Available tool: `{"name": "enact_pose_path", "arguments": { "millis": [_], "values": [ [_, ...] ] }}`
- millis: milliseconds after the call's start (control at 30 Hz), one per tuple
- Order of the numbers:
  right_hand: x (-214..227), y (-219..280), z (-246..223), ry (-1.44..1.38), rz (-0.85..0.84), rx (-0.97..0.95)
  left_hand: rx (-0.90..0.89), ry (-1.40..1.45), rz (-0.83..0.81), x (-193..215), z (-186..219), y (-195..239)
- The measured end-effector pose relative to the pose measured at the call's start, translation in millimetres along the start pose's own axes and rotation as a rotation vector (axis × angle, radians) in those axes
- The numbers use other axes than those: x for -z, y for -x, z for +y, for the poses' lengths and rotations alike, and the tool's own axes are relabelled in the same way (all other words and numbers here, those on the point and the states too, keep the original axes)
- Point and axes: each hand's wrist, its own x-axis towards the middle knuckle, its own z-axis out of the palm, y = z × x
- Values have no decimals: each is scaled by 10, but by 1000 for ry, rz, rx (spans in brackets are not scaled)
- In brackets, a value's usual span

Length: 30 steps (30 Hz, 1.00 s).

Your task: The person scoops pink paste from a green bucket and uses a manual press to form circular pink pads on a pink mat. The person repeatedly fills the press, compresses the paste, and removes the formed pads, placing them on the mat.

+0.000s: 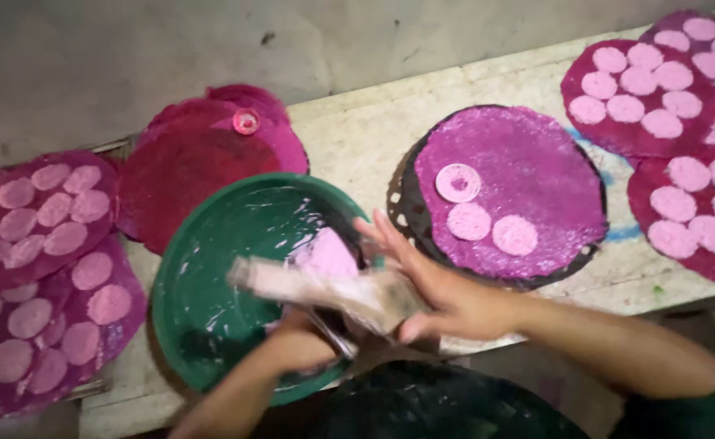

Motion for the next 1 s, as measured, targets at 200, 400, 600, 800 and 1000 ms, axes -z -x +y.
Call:
{"name": "enact_pose_path", "arguments": {
  "millis": [200,400,600,800,1000],
  "values": [
    [1658,872,277,-459,-171,-655,-380,318,-56,645,932,-1120],
    [2782,1358,364,-476,-75,-775,-908,1231,-52,673,1385,-2650],
    [3441,1255,702,122,-122,-1090,-1002,1592,245,219,747,-3534],
    [3353,897,1126,93,-125,-1176,-1016,1805,347,28,-169,-3975],
    [3187,648,1368,396,-134,-1173,-1049,1797,297,156,-607,-4131]
  ]
}}
